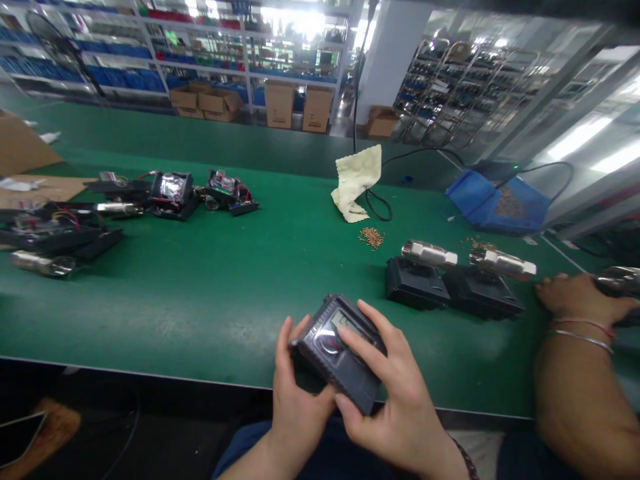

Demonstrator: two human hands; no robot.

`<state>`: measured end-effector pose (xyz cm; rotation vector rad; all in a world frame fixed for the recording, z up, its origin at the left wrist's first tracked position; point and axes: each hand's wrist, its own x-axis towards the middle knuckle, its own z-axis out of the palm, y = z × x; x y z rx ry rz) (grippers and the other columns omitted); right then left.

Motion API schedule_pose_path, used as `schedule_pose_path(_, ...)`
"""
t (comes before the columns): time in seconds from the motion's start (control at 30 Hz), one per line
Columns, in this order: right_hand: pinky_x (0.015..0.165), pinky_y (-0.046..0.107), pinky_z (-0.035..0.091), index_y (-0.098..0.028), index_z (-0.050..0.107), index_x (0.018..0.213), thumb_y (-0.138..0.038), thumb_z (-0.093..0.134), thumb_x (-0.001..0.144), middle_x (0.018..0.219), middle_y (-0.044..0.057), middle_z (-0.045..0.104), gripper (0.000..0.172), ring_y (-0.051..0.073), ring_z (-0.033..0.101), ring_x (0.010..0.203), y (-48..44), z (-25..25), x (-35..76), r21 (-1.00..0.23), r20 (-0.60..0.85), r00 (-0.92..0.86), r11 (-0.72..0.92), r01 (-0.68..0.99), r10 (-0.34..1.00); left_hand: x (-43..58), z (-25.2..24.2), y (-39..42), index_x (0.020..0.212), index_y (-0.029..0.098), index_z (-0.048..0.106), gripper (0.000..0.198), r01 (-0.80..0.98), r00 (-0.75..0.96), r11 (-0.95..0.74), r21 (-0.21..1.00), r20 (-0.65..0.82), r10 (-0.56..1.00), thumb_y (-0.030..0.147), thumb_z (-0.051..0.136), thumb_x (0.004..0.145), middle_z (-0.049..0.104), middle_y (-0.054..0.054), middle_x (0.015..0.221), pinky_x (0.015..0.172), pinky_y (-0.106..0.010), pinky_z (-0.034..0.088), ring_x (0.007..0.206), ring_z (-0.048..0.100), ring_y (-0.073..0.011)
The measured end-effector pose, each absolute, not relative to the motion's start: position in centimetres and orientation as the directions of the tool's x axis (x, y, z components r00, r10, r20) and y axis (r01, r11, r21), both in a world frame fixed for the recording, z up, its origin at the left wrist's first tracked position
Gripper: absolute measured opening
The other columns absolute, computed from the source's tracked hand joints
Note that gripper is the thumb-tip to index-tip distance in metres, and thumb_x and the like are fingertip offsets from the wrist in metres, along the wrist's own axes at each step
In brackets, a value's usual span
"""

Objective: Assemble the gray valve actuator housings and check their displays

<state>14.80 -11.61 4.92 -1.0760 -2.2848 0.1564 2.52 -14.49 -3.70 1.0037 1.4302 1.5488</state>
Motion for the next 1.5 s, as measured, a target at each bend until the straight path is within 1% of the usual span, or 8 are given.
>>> schedule_pose_path(0.47,0.094,0.055,0.046,-0.025,0.044,0.132,-0.023,0.059,0.071,0.143,0.014,0.033,0.063,0.035,0.043,0.124,-10.7,5.4,15.5,-0.332,0.414,-0.538,0.672,0.662,0.734,2.5,-3.5,-14.3,0.128,0.023,0.044,0.071,-0.093,-0.356,-0.071,0.993,0.034,0.934,0.023,0.077,0.065,0.054,-0.012,0.132,0.106,-0.047,0.040,0.124,0.052,-0.0278)
schedule_pose_path(0.67,0.095,0.053,0.047,-0.024,0.044,0.133,-0.025,0.058,0.075,0.145,0.014,0.033,0.060,0.034,0.043,0.127,-10.4,5.3,15.8,-0.330,0.409,-0.546,0.677,0.658,0.731,1.7,-3.0,-14.3,0.129,0.020,0.046,0.074,-0.050,-0.316,-0.104,0.993,0.083,0.945,0.051,0.076,0.069,0.057,-0.013,0.131,0.103,-0.044,0.044,0.121,0.055,-0.0282)
schedule_pose_path(0.83,0.095,0.052,0.048,-0.024,0.044,0.134,-0.022,0.061,0.071,0.146,0.014,0.030,0.065,0.034,0.042,0.127,-10.8,5.6,15.3,-0.317,0.397,-0.583,0.702,0.638,0.709,-2.5,-0.2,-12.7,0.114,0.015,0.063,0.070,-0.034,-0.144,-0.159,0.987,0.153,0.978,0.074,0.041,0.082,0.068,-0.015,0.112,0.092,-0.042,0.050,0.104,0.063,-0.0279)
schedule_pose_path(0.93,0.098,0.053,0.046,-0.024,0.045,0.134,-0.020,0.062,0.067,0.145,0.013,0.031,0.069,0.034,0.041,0.127,-11.9,5.8,14.9,-0.319,0.391,-0.622,0.734,0.600,0.678,-4.9,2.2,-11.1,0.119,0.018,0.064,0.057,-0.018,0.125,0.042,0.999,-0.039,0.991,0.058,0.056,0.079,0.070,-0.011,0.111,0.084,-0.041,0.054,0.097,0.066,-0.0272)
schedule_pose_path(1.1,0.101,0.053,0.044,-0.030,0.040,0.139,-0.031,0.062,0.076,0.148,0.010,0.033,0.067,0.035,0.040,0.132,-13.6,4.7,15.5,-0.586,0.405,-0.453,0.606,0.538,0.794,-5.9,2.9,-11.7,0.141,0.015,0.042,0.079,-0.074,0.260,0.178,0.981,-0.154,0.953,0.042,0.062,0.070,0.066,-0.013,0.116,0.075,-0.039,0.057,0.087,0.068,-0.0244)
schedule_pose_path(1.23,0.087,0.041,0.056,-0.026,0.034,0.141,-0.025,0.063,0.074,0.130,0.012,0.057,0.073,0.026,0.063,0.109,-13.9,3.7,16.2,-0.959,-0.032,-0.355,0.071,0.273,0.934,-5.5,0.5,-15.1,0.147,0.015,0.030,0.081,0.002,0.157,0.009,1.000,-0.010,0.988,0.035,0.059,0.074,0.062,-0.015,0.122,0.092,-0.042,0.052,0.102,0.064,-0.0250)
schedule_pose_path(1.33,0.081,0.037,0.057,-0.021,0.053,0.121,-0.021,0.067,0.061,0.107,0.007,0.069,0.062,0.025,0.068,0.093,-14.0,3.9,15.9,-0.970,-0.216,-0.507,-0.126,0.205,0.835,-5.4,-0.7,-17.5,0.147,0.022,0.032,0.079,0.128,0.143,-0.081,0.988,0.062,0.988,0.027,0.059,0.073,0.057,-0.013,0.132,0.100,-0.048,0.046,0.120,0.056,-0.0289)
schedule_pose_path(1.5,0.073,0.033,0.057,-0.020,0.058,0.107,-0.016,0.068,0.052,0.097,0.005,0.069,0.056,0.022,0.067,0.083,-14.3,4.6,15.8,-0.939,-0.166,-0.489,0.014,0.343,0.856,-5.4,0.0,-18.3,0.128,0.030,0.050,0.072,0.308,0.140,-0.227,0.924,0.193,0.971,0.018,0.073,0.061,0.064,-0.007,0.117,0.093,-0.043,0.053,0.108,0.062,-0.0255)
